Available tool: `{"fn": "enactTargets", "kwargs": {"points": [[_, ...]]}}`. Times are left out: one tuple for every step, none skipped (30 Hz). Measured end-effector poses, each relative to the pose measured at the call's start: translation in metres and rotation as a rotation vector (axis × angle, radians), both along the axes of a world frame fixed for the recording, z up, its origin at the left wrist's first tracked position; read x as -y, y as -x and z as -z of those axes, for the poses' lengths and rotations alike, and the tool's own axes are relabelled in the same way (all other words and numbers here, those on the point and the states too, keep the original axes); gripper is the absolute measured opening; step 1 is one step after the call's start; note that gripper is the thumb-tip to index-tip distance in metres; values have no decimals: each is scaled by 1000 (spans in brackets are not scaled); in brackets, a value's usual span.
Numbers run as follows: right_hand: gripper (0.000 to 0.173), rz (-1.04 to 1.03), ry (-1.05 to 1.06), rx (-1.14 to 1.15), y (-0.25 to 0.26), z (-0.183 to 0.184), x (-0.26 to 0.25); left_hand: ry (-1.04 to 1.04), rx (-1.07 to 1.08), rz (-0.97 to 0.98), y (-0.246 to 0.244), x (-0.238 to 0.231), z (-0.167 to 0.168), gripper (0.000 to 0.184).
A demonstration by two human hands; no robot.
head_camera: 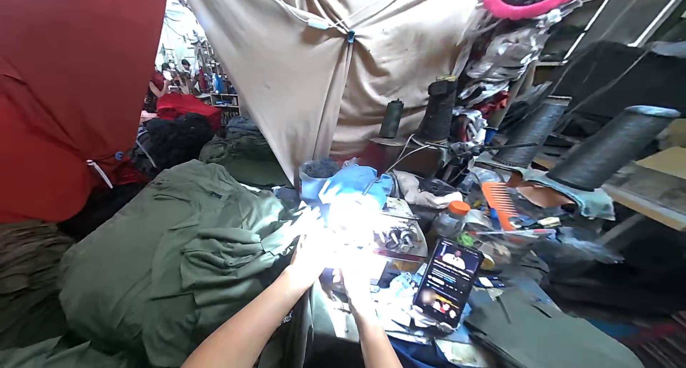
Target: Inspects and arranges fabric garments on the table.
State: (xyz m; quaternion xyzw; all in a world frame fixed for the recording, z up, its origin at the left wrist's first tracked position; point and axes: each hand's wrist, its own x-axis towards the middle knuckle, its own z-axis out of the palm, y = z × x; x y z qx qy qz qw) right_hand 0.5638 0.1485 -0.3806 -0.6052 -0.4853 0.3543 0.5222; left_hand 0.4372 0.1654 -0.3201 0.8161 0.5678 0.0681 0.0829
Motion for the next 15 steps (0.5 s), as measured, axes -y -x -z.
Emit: {"fn": "enactTargets", "kwargs": {"points": [[23,39,25,141,-1,-2,5,8,4,-6,0,0,0,49],[31,64,38,246,0,-8,11,2,20,-13,2,1,0,49],[34,100,-10,316,2,-10,16,2,31,-22,3,4,-1,49],[36,115,-81,388,4,-11,22,7,28,-26,5,8,-2,48],[33,130,-215,428,5,-6,25,0,34,-21,8,12,-1,47],[30,119,-328,428,7,-1,28,-16,43,-7,11,18,1,44],[26,85,-413,413,8,3,29,-36,66,4,15,25,2,42],[23,41,-476,395,9,7,30,-37,85,2,18,33,1,40],[21,-5,-524,394,10,11,30,-21,92,-7,20,41,-3,39],[21,-51,-558,405,10,13,31,27,85,-17,22,50,-10,39],[22,-81,-591,431,10,16,31,93,71,-26,23,59,-19,39],[22,-94,-621,467,10,19,32,149,67,-29,25,67,-25,40],[22,-106,-648,503,10,23,33,179,73,-25,27,73,-27,40],[21,-106,-677,537,9,26,34,199,77,-16,28,79,-28,40],[20,-103,-703,564,8,30,36,211,89,-8,29,86,-28,39]]}}
